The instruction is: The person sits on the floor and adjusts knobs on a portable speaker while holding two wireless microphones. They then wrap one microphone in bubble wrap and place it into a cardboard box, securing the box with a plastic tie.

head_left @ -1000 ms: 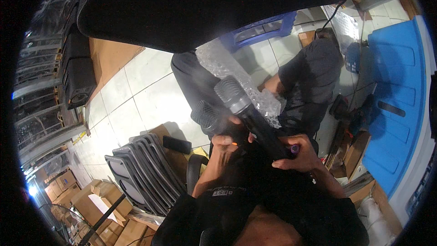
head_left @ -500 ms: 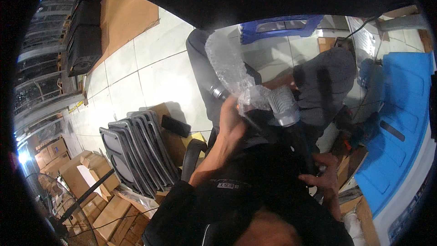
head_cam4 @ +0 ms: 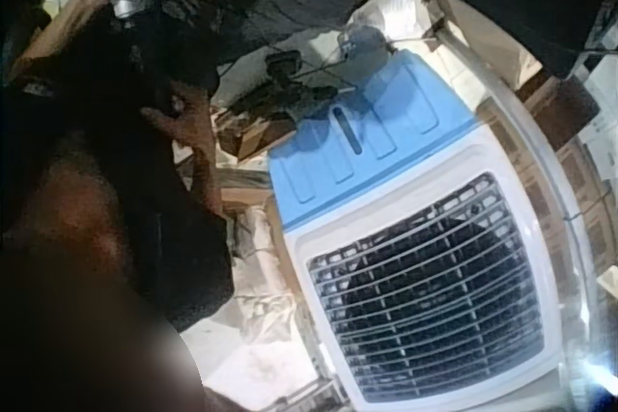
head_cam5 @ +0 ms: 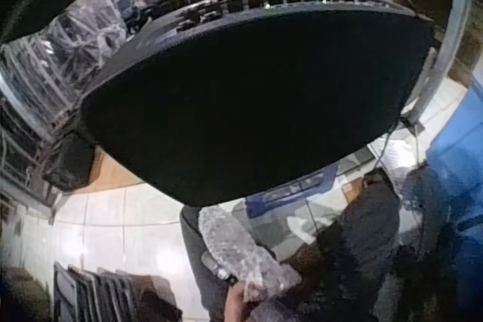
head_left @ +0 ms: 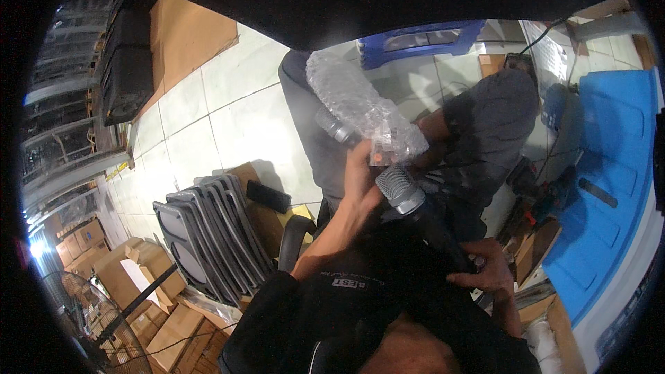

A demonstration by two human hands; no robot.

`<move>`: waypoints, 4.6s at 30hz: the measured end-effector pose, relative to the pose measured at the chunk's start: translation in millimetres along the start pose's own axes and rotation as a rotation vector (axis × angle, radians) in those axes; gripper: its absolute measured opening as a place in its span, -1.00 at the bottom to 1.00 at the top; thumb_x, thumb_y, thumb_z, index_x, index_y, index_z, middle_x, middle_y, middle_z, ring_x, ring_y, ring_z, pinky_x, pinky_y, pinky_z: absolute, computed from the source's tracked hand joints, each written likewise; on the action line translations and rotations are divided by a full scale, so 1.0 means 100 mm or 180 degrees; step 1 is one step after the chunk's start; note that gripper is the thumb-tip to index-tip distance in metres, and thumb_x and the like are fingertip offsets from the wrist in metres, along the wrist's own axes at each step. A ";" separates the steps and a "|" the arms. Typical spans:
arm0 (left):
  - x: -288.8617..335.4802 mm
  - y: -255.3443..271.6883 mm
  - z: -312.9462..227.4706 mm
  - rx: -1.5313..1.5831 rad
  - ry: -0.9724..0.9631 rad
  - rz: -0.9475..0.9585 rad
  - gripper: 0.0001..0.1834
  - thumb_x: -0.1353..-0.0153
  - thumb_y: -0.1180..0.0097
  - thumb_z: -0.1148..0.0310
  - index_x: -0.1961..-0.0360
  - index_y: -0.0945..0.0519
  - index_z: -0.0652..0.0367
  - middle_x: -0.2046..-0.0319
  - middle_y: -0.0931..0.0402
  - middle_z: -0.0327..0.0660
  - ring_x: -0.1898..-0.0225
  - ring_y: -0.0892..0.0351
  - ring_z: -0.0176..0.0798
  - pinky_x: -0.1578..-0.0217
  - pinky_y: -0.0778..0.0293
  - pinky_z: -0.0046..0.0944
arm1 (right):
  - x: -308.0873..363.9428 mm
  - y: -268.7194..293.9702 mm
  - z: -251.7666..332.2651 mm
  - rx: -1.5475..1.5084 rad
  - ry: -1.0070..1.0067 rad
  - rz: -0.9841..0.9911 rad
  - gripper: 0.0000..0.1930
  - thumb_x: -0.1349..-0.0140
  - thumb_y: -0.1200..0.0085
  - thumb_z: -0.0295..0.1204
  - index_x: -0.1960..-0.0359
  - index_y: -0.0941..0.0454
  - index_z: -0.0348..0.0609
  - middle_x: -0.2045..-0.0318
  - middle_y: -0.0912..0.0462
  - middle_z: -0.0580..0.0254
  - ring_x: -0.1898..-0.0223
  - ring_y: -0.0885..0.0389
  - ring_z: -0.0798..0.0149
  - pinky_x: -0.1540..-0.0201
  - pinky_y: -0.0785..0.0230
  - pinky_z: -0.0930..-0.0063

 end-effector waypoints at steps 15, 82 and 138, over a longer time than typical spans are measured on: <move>-0.15 0.08 0.11 0.0393 0.0235 0.0171 -0.75 -0.20 -0.08 0.29 0.21 -0.52 0.25 0.25 -0.55 -0.14 0.25 -0.56 -0.18 0.15 -0.54 -0.17 | -0.09 -0.01 -0.12 -0.0260 -0.0038 0.0026 -0.42 0.16 -0.50 -0.10 0.20 -0.67 -0.33 0.45 -0.69 0.11 0.37 -0.65 0.34 0.23 -0.47 0.41; 0.10 -0.25 -0.06 -0.1227 -0.0388 0.0595 -0.71 -0.10 -0.29 0.45 0.21 -0.49 0.33 0.47 -0.54 -0.15 0.58 -0.51 -0.27 0.56 -0.54 -0.26 | -0.22 0.18 0.49 0.1122 0.1347 -0.1217 -0.51 0.03 -0.40 -0.24 0.19 -0.55 -0.40 0.50 -0.64 -0.04 0.52 -0.67 0.09 0.42 -0.51 0.33; 0.44 -0.82 1.19 -0.1920 0.1043 0.1196 -0.51 -0.04 -0.20 0.35 -0.05 -0.41 0.00 0.05 -0.41 -0.15 0.00 -0.44 -0.08 -0.05 -0.39 -0.05 | 0.49 0.69 -0.04 -0.0438 0.0312 -0.2216 -0.71 -0.13 -0.20 -0.24 0.22 -0.63 -0.19 0.46 -0.65 -0.11 0.37 -0.64 -0.14 0.27 -0.46 0.08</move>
Point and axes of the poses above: each hand's wrist, its own x-axis away from the middle knuckle, its own y-axis out of the back of the hand, z = x × y, the point moved 10 cm from there along -x, towards the middle knuckle
